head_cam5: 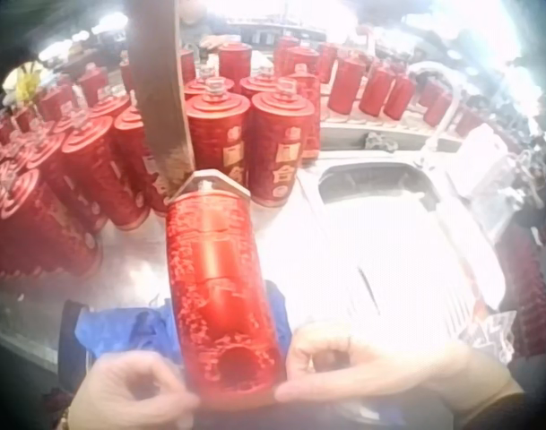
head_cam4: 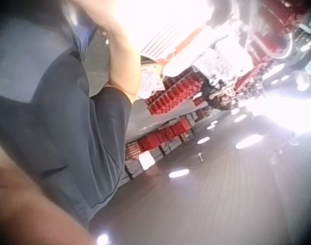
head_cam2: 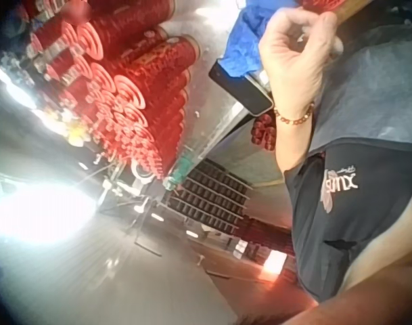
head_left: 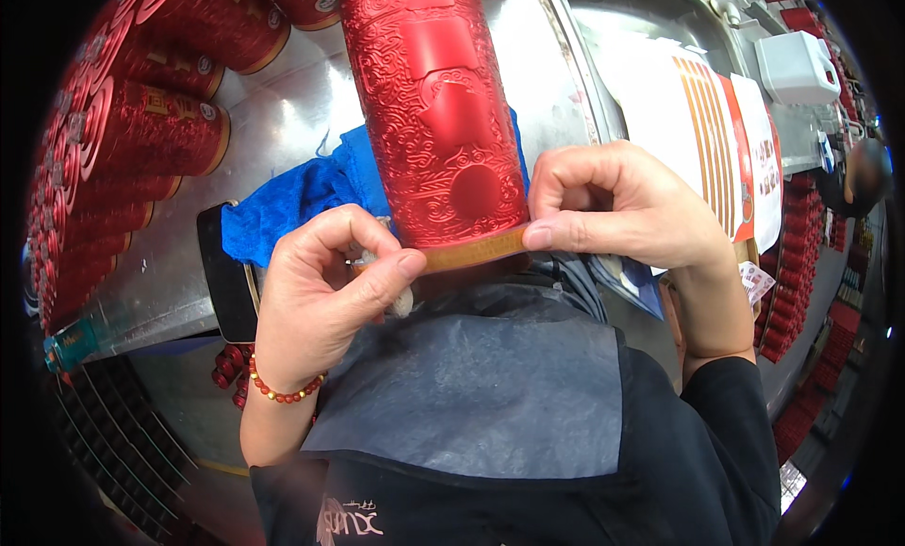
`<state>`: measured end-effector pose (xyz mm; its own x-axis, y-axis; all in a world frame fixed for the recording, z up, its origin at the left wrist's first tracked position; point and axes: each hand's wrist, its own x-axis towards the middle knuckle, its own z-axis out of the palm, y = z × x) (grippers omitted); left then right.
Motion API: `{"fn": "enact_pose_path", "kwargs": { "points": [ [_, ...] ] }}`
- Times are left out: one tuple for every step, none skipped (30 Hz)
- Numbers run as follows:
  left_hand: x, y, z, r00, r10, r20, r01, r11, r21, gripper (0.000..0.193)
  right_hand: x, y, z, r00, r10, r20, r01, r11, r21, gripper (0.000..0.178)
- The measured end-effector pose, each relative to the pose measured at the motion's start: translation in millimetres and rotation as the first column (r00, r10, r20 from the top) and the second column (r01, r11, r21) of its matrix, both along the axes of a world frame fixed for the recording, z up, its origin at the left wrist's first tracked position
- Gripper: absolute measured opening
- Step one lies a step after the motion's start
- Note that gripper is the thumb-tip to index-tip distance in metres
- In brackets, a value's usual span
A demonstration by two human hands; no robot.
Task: The person picks up red cylindrical cans, wipes them with a blue cloth, and applies gold and round stickers to the surface. They rotate each can to align and smooth the labels, then place the finished cans back on the metal table.
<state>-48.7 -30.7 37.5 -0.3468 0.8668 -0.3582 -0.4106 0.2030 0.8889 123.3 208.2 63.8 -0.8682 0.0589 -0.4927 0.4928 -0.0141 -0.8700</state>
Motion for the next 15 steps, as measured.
{"fn": "enact_pose_path", "kwargs": {
  "points": [
    [0.2, 0.0, 0.8, 1.0, 0.001, -0.01, -0.001, 1.0, -0.005, 0.014, -0.3, -0.3, 0.5, 1.0, -0.004, 0.0, 0.004, 1.0, -0.014, 0.023],
    [-0.1, 0.4, 1.4, 1.0, 0.0, -0.019, 0.0, 1.0, -0.009, 0.013, -0.6, -0.6, 0.6, 1.0, -0.01, 0.001, 0.01, 1.0, -0.027, 0.024],
    [-0.2, 0.8, 1.6, 1.0, -0.001, -0.028, 0.0, 1.0, -0.013, 0.013, -0.9, -1.0, 0.5, 1.0, -0.013, -0.003, 0.012, 1.0, -0.025, 0.024],
    [-0.3, 0.5, 0.7, 1.0, 0.004, -0.028, -0.004, 1.0, -0.013, 0.013, -1.2, -1.3, 0.3, 1.0, -0.015, -0.007, 0.015, 1.0, -0.022, 0.024],
    [-0.2, -0.4, -0.4, 1.0, 0.009, -0.028, -0.01, 1.0, -0.014, 0.013, -1.7, -1.7, 0.2, 1.0, -0.017, -0.012, 0.017, 1.0, -0.021, 0.024],
    [-0.1, -0.9, -0.9, 1.0, 0.015, -0.028, -0.015, 1.0, -0.015, 0.013, -2.2, -2.2, 0.3, 1.0, -0.018, -0.016, 0.018, 1.0, -0.016, 0.024],
    [0.2, -0.8, -0.6, 1.0, 0.018, -0.019, -0.018, 1.0, -0.013, 0.013, -2.8, -2.8, 0.4, 1.0, -0.02, -0.02, 0.019, 1.0, -0.011, 0.025],
    [0.6, -0.7, -0.3, 1.0, 0.02, -0.011, -0.02, 1.0, -0.011, 0.013, -3.2, -3.3, 0.8, 0.999, -0.021, -0.024, 0.021, 1.0, -0.006, 0.025],
    [0.8, -0.6, -0.1, 1.0, 0.023, -0.002, -0.023, 1.0, -0.009, 0.014, -3.4, -3.6, 1.2, 0.999, -0.024, -0.022, 0.023, 1.0, -0.008, 0.026],
    [0.7, -0.6, -0.3, 1.0, 0.022, -0.006, -0.022, 1.0, -0.01, 0.014, -3.7, -3.7, 1.5, 0.999, -0.026, -0.019, 0.026, 1.0, -0.011, 0.026],
    [0.9, -0.6, -0.4, 1.0, 0.022, -0.01, -0.022, 1.0, -0.012, 0.014, -3.7, -3.7, 1.3, 0.999, -0.028, -0.017, 0.028, 1.0, -0.014, 0.027],
    [0.9, -0.5, -0.4, 1.0, 0.022, -0.014, -0.022, 1.0, -0.014, 0.014, -3.6, -3.6, 0.9, 0.999, -0.025, -0.019, 0.025, 1.0, -0.013, 0.027],
    [0.7, -0.4, -0.2, 1.0, 0.018, -0.016, -0.018, 1.0, -0.013, 0.014, -3.5, -3.3, 0.4, 1.0, -0.023, -0.021, 0.022, 1.0, -0.011, 0.027],
    [0.1, -0.4, 0.0, 1.0, 0.014, -0.018, -0.015, 1.0, -0.011, 0.014, -3.6, -3.2, -0.1, 1.0, -0.02, -0.022, 0.02, 1.0, -0.009, 0.027],
    [-0.3, -0.3, 0.2, 1.0, 0.011, -0.02, -0.011, 1.0, -0.009, 0.014, -3.9, -3.1, 0.0, 1.0, -0.015, -0.026, 0.015, 1.0, -0.002, 0.027]
  ]
}}
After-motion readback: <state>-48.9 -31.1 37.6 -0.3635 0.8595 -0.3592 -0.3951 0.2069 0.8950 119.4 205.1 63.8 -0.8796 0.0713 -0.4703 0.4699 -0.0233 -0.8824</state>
